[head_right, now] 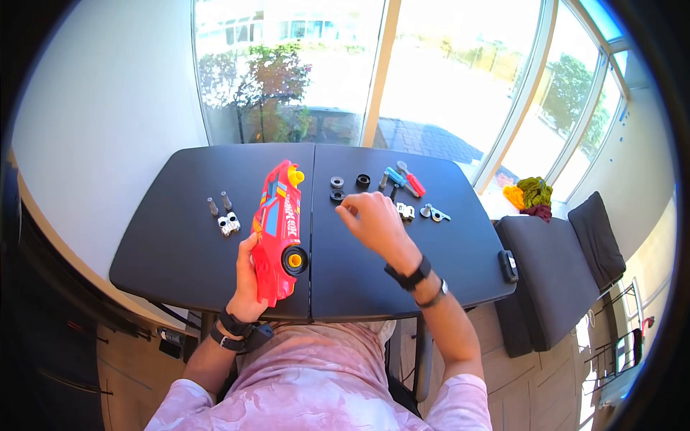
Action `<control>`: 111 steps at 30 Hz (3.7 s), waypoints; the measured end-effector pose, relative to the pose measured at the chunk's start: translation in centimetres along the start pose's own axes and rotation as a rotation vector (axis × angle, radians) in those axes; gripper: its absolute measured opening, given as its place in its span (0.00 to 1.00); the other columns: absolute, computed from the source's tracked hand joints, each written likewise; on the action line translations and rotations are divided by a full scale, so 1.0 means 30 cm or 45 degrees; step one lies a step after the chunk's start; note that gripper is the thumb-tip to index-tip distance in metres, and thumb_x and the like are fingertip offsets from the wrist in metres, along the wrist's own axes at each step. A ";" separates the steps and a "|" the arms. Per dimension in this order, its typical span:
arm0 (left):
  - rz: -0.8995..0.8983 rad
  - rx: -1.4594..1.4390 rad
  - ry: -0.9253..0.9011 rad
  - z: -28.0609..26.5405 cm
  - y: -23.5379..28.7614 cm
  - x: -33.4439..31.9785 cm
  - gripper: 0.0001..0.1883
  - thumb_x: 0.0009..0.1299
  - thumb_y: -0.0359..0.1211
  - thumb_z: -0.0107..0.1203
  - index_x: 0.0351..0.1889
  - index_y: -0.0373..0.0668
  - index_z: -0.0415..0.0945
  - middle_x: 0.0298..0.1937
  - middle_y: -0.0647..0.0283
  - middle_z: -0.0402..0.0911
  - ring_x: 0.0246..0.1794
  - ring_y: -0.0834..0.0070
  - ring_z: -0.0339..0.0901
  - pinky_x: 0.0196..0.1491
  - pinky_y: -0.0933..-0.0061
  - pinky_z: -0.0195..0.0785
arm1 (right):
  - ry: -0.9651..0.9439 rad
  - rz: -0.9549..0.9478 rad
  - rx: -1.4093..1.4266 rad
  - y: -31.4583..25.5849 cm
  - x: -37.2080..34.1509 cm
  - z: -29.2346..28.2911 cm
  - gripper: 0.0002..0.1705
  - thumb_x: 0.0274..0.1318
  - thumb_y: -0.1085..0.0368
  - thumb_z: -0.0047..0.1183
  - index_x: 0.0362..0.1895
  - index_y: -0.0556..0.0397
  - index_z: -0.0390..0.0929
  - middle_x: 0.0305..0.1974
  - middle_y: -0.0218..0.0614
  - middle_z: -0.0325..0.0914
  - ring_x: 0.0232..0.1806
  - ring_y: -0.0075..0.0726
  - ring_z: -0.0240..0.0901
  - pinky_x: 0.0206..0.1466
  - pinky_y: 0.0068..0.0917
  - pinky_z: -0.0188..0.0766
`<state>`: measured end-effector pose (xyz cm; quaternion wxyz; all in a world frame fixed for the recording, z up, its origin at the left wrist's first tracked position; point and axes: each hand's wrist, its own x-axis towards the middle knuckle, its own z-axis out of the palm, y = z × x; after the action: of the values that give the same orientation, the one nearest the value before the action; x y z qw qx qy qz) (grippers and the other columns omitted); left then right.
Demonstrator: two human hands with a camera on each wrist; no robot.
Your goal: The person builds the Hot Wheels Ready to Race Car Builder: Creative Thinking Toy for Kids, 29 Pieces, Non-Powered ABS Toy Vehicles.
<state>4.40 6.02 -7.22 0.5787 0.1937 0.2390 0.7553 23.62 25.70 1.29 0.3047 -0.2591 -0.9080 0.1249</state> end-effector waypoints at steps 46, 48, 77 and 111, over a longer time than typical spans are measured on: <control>-0.029 0.015 -0.019 -0.002 0.003 -0.008 0.40 0.82 0.61 0.58 0.78 0.40 0.70 0.65 0.55 0.87 0.60 0.67 0.90 0.59 0.60 0.87 | -0.200 -0.259 0.700 -0.248 -0.194 0.000 0.32 0.58 0.75 0.75 0.68 0.52 0.86 0.59 0.39 0.85 0.53 0.37 0.86 0.59 0.35 0.85; -0.022 0.013 -0.009 -0.003 0.000 -0.004 0.40 0.82 0.61 0.58 0.78 0.40 0.70 0.66 0.55 0.87 0.60 0.67 0.90 0.60 0.60 0.86 | -0.222 -0.244 0.689 -0.241 -0.195 0.001 0.33 0.59 0.75 0.75 0.70 0.51 0.86 0.60 0.39 0.84 0.53 0.37 0.87 0.59 0.35 0.85; 0.001 -0.005 0.012 0.007 0.004 -0.012 0.39 0.81 0.59 0.60 0.77 0.39 0.69 0.64 0.55 0.87 0.59 0.67 0.90 0.58 0.60 0.88 | -0.185 -0.066 0.293 -0.096 -0.142 -0.092 0.10 0.59 0.73 0.66 0.44 0.59 0.92 0.41 0.43 0.89 0.39 0.43 0.90 0.46 0.36 0.86; 0.008 0.027 0.054 0.012 0.002 -0.005 0.37 0.82 0.60 0.57 0.75 0.40 0.73 0.61 0.58 0.88 0.56 0.70 0.91 0.57 0.65 0.87 | 0.315 -0.161 0.696 -0.207 -0.177 -0.046 0.14 0.68 0.75 0.70 0.55 0.58 0.84 0.39 0.36 0.88 0.40 0.29 0.89 0.50 0.29 0.85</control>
<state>4.59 5.89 -6.90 0.5689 0.1845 0.2586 0.7586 25.63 17.71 2.15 0.4786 -0.1238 -0.8111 0.3128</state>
